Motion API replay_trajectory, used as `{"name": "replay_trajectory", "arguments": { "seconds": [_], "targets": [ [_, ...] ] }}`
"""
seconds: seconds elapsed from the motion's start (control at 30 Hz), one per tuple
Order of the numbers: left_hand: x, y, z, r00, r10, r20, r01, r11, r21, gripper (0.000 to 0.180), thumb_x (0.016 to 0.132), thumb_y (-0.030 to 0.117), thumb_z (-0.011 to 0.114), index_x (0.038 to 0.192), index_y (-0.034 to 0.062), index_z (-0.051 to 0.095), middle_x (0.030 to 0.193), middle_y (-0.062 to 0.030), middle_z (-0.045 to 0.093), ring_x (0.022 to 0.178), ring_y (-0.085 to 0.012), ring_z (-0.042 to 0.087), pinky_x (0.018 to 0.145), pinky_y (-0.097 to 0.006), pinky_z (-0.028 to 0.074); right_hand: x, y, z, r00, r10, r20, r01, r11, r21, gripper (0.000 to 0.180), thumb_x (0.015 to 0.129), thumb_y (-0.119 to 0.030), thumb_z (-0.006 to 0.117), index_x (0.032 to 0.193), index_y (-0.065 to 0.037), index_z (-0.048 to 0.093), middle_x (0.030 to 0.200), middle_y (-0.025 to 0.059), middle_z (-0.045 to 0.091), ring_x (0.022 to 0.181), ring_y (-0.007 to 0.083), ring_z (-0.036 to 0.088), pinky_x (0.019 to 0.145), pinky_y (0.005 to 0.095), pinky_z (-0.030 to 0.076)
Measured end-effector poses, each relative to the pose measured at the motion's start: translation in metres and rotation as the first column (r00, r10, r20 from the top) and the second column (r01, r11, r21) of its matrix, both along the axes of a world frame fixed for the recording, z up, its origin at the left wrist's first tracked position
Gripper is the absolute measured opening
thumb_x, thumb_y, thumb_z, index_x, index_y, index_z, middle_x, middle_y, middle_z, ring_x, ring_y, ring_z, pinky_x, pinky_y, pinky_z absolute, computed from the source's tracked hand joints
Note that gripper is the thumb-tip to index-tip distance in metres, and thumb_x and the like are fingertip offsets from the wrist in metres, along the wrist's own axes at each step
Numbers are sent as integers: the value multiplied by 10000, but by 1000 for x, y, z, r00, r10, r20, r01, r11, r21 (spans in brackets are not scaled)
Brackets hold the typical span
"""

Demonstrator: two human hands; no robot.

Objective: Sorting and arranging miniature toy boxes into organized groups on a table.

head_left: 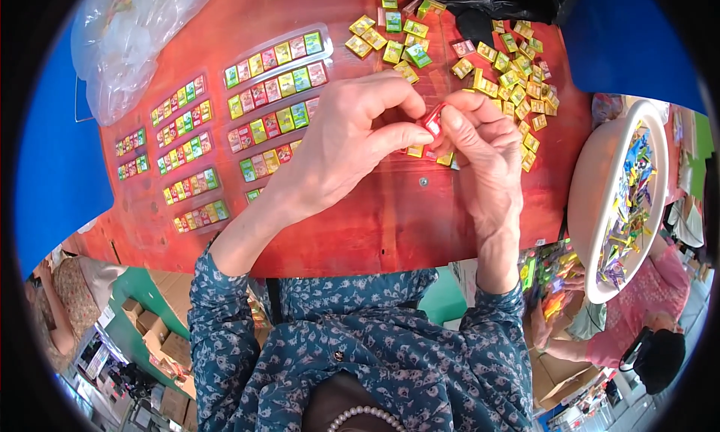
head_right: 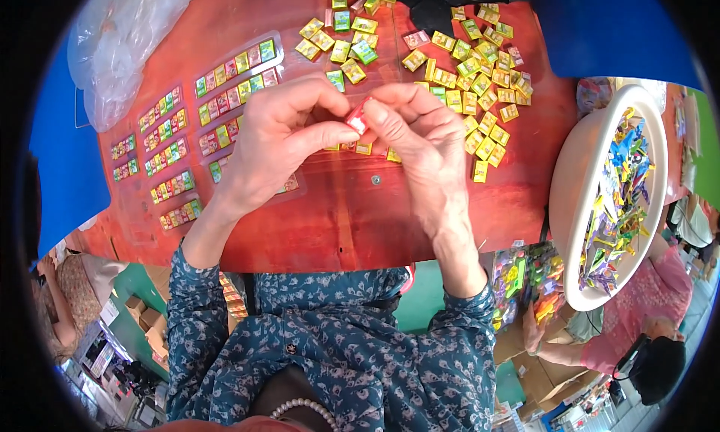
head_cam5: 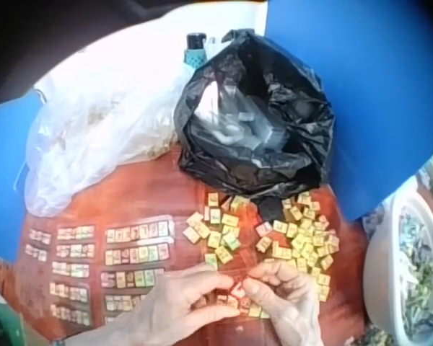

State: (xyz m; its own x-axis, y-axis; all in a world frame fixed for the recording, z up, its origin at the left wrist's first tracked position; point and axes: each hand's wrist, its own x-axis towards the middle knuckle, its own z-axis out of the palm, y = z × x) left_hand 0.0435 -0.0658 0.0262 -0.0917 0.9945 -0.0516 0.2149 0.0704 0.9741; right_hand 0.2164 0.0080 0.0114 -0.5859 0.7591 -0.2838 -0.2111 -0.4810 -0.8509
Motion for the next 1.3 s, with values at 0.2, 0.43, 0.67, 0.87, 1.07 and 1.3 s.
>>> {"name": "replay_trajectory", "arguments": {
  "seconds": [0.2, 0.43, 0.67, 0.87, 1.07, 1.3],
  "targets": [
    [-2, -3, -1, 937, 45, 346, -37, 999, -30, 70, 851, -8, 711, 861, -41, 650, 813, -51, 687, 698, -97, 626, 624, -261, 488, -3, -11, -6, 992, 11, -128, -36, 981, -193, 213, 918, -168, 736, 1071, -31, 684, 884, 27, 719, 712, 73, 624, 672, 215, 495],
    [-12, 3, -3, 944, 16, 330, 14, 996, -87, 27, 870, -25, 690, 888, -40, 676, 804, -40, 688, 689, -71, 606, 622, -235, 493, -8, -4, -6, 998, 16, -61, -22, 995, -101, 179, 921, -138, 728, 1056, -25, 695, 879, 31, 725, 714, 71, 626, 650, 214, 495],
    [-13, 20, -4, 984, 133, -117, -114, 981, 156, 107, 871, 13, 671, 938, -70, 671, 805, -123, 654, 696, -197, 630, 642, -317, 484, -18, 41, 12, 844, -261, 469, -146, 729, 669, 169, 908, -82, 685, 1035, 27, 704, 814, 98, 697, 720, 158, 631, 668, 313, 487],
    [-26, 7, -9, 900, 38, -435, 45, 983, 179, 127, 880, -2, 670, 992, -61, 679, 862, -83, 642, 757, -169, 632, 671, -289, 489, -10, 60, -6, 671, -590, 448, -349, 281, 894, 146, 846, -24, 686, 984, 19, 707, 837, 177, 637, 823, 348, 620, 751, 423, 485],
    [-27, -10, 0, 884, -6, -467, 38, 998, 59, 139, 872, 18, 679, 988, -59, 681, 861, -104, 639, 762, -221, 639, 682, -329, 490, 0, 45, -2, 698, -483, 529, -406, 342, 847, 155, 802, 13, 698, 957, 14, 701, 867, 160, 642, 838, 353, 614, 760, 429, 483],
    [-29, -8, -5, 899, 19, -438, 73, 979, 192, 99, 872, 4, 643, 943, -66, 640, 840, -179, 572, 757, -366, 602, 654, -432, 453, -31, 29, -15, 806, -312, 503, -453, 221, 864, 120, 797, -19, 686, 911, -17, 648, 841, 145, 609, 836, 344, 621, 686, 436, 514]
  ]
}}
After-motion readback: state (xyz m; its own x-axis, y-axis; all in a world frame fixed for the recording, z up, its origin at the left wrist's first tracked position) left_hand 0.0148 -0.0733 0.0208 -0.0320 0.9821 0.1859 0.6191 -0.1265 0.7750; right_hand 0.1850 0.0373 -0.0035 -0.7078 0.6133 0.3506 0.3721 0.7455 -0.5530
